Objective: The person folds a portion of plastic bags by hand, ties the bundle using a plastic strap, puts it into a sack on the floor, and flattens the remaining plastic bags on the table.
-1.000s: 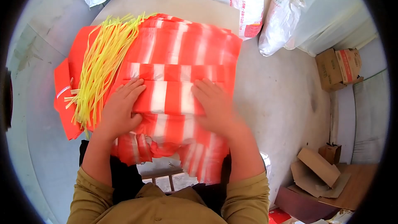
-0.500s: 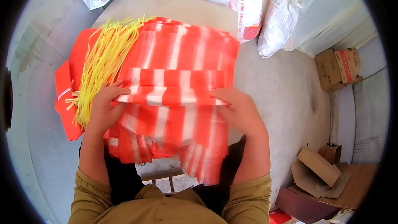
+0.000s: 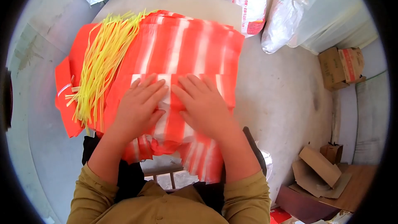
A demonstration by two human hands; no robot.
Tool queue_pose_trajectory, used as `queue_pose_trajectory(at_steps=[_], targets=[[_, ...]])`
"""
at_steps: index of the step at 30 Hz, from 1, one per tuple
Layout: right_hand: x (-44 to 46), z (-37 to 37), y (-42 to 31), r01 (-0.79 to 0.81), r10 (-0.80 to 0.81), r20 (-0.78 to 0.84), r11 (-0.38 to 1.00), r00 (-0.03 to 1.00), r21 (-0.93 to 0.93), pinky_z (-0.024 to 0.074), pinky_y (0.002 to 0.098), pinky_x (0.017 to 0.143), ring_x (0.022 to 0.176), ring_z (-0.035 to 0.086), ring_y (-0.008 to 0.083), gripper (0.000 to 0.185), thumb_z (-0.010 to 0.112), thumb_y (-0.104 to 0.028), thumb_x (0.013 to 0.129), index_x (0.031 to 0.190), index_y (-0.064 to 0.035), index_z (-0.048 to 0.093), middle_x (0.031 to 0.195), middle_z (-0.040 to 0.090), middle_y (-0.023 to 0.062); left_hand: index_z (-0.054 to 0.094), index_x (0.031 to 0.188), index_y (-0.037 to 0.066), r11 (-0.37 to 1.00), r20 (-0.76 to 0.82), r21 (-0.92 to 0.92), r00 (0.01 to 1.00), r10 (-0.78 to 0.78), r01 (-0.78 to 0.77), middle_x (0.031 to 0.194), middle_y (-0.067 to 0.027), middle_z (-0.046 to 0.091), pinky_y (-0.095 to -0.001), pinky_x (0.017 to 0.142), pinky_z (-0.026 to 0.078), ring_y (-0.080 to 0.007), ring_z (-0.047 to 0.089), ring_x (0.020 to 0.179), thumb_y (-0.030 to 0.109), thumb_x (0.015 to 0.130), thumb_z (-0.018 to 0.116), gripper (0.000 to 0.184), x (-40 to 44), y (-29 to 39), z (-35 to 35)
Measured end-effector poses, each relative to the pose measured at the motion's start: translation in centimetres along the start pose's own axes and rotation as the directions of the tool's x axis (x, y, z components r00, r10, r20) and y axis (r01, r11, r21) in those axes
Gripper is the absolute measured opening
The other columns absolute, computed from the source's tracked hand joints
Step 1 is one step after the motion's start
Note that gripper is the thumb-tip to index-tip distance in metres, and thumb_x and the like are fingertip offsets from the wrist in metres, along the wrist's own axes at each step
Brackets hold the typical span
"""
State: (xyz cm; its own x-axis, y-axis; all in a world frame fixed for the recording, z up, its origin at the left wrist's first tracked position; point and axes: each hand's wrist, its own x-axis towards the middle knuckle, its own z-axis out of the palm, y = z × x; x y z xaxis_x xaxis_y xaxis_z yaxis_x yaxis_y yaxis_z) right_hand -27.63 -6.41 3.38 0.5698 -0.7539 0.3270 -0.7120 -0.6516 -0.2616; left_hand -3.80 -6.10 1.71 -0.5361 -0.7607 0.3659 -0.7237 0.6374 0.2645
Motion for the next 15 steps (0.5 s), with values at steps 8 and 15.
queue_pose_trajectory(at_steps=[8,15], targets=[[-0.4,2.0,0.8,-0.004,0.006,0.03,0.997,1.0,-0.075,0.0466,0.0472,0.111,0.132,0.057,0.0357,0.056,0.071,-0.007,0.081,0.136,0.0,0.06,0.141,0.06,0.0182,0.065,0.133,0.002,0.984,-0.051,0.178,0.998,0.039,-0.029,0.141,-0.0133,0.065,-0.0489,0.114,0.045,-0.0311,0.059,0.135,0.008,0.085,0.069,0.048,0.3,-0.1,3.2],[-0.2,4.3,0.2,0.009,-0.027,-0.076,0.976,0.997,-0.219,0.0492,0.0438,0.109,0.13,0.059,0.0373,0.047,0.063,-0.007,0.091,0.137,0.0031,0.058,0.138,0.061,0.0222,0.063,0.136,0.002,0.975,-0.023,0.224,1.0,0.02,-0.014,0.142,-0.0142,0.064,-0.0466,0.112,0.046,-0.0311,0.059,0.134,0.008,0.091,0.062,0.046,0.4,0.5,3.7]])
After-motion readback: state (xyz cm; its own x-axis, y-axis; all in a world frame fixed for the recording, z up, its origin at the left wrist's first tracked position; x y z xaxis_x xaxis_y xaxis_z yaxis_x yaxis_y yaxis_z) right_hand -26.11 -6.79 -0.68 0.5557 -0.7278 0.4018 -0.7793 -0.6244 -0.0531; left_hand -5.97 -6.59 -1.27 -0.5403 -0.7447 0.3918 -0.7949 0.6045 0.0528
